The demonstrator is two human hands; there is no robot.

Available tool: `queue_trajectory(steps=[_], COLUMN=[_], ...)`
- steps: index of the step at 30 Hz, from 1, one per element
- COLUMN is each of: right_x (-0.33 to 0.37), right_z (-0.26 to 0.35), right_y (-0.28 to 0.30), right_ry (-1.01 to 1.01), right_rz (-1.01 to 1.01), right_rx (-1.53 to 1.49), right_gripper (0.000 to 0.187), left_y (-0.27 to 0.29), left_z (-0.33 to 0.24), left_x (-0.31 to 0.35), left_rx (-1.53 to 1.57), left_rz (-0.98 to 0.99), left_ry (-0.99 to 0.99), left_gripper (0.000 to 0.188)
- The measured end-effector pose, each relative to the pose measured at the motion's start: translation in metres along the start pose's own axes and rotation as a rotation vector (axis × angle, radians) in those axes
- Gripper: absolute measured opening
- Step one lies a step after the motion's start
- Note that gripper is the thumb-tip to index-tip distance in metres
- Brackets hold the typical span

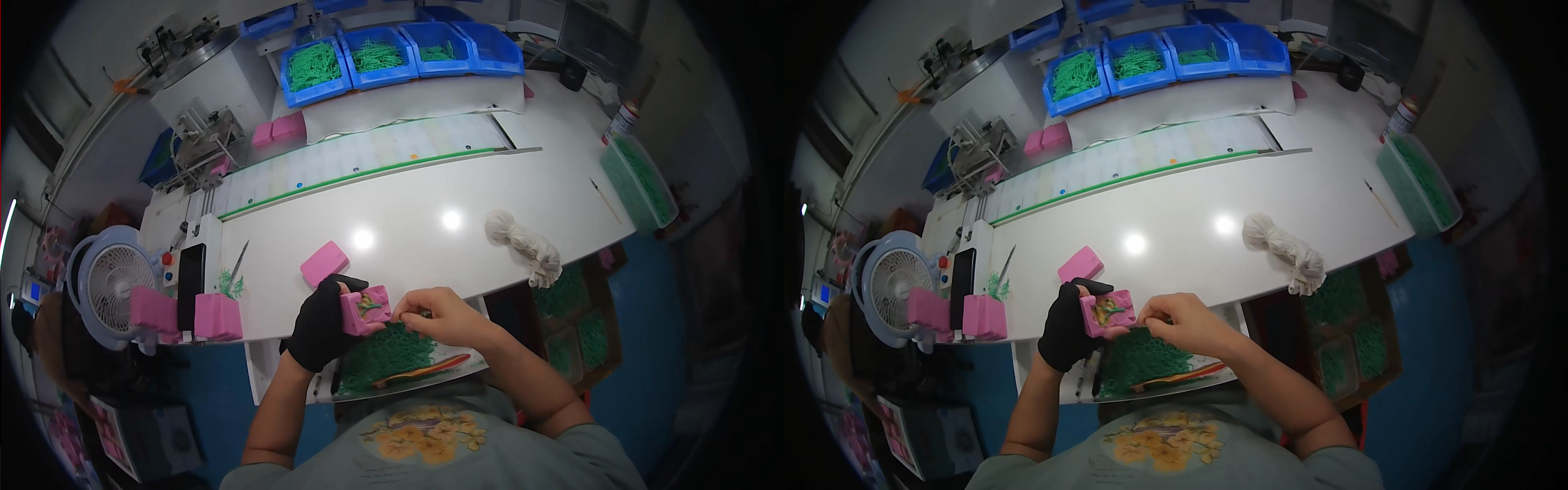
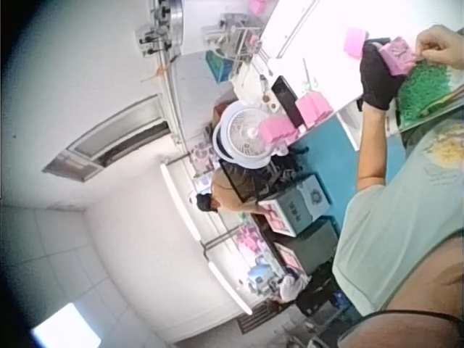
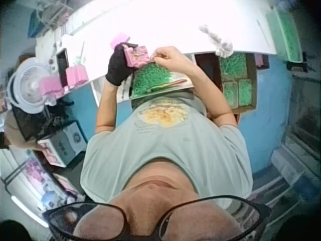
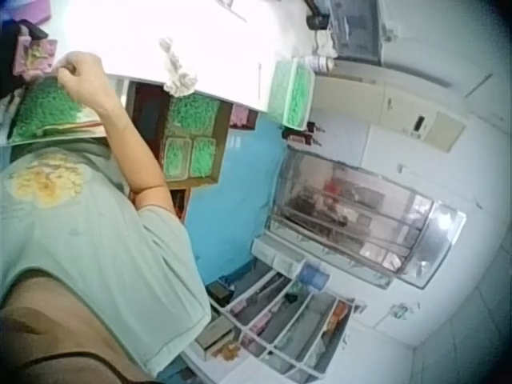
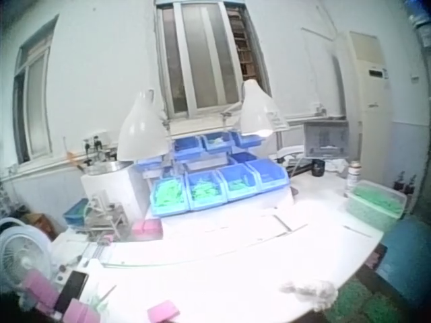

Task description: Assembling candle wick holders by inserting green wicks into pink molds and tying them.

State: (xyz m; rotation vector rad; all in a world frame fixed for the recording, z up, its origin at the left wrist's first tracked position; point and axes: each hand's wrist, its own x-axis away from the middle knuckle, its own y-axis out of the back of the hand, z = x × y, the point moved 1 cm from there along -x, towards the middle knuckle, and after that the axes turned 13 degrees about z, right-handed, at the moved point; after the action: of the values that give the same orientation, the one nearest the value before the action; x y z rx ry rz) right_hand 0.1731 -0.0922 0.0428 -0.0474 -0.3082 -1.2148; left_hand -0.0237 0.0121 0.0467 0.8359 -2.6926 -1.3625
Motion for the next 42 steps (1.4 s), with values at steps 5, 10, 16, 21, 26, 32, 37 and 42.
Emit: queue_trajectory(steps=[5, 10, 16, 21, 26, 32, 37, 42], right_x=[0.011, -0.001, -0.009, -0.010, -0.009, -0.004, -0.002, -0.002], right_z=[0.013, 0.010, -0.001, -0.001, 0.001, 0.009, 0.012, 0.014], right_y=[-0.002, 0.005, 0.004, 0.006, 0.007, -0.003, -0.005, 0.003], right_ry=[0.014, 0.091, 0.458, 0.561, 0.552, 0.404, 0.340, 0.376], right_rz=[-0.003, -0.094, -0.119, -0.126, -0.089, -0.290, -0.285, -0.316], right_rx=[-0.038, -0.086, 0.091, 0.126, 0.208, -0.040, 0.171, 0.337], right_gripper=[0.027, 0.034, 0.024, 0.018, 0.015, 0.012, 0.010, 0.012], left_y=[0.001, -0.010, -0.028, -0.026, -0.029, -0.031, -0.034, -0.036], left_z=[0.003, -0.002, -0.013, -0.010, -0.003, 0.012, 0.020, 0.012], left_x=[0.000, -0.004, -0.003, 0.002, 0.004, -0.002, -0.005, -0.001], left_rx=[-0.016, 0.238, 0.680, 1.341, 1.621, 1.266, 1.162, 1.130], left_rz=[-0.030, 0.014, -0.124, 0.071, 0.259, 0.123, 0.056, 0.085], left_ry=[-0.020, -0.168, 0.015, 0.068, -0.023, 0.008, -0.002, 0.085], left_gripper=[0.064, 0.068, 0.071, 0.107, 0.099, 0.093, 0.088, 0.083])
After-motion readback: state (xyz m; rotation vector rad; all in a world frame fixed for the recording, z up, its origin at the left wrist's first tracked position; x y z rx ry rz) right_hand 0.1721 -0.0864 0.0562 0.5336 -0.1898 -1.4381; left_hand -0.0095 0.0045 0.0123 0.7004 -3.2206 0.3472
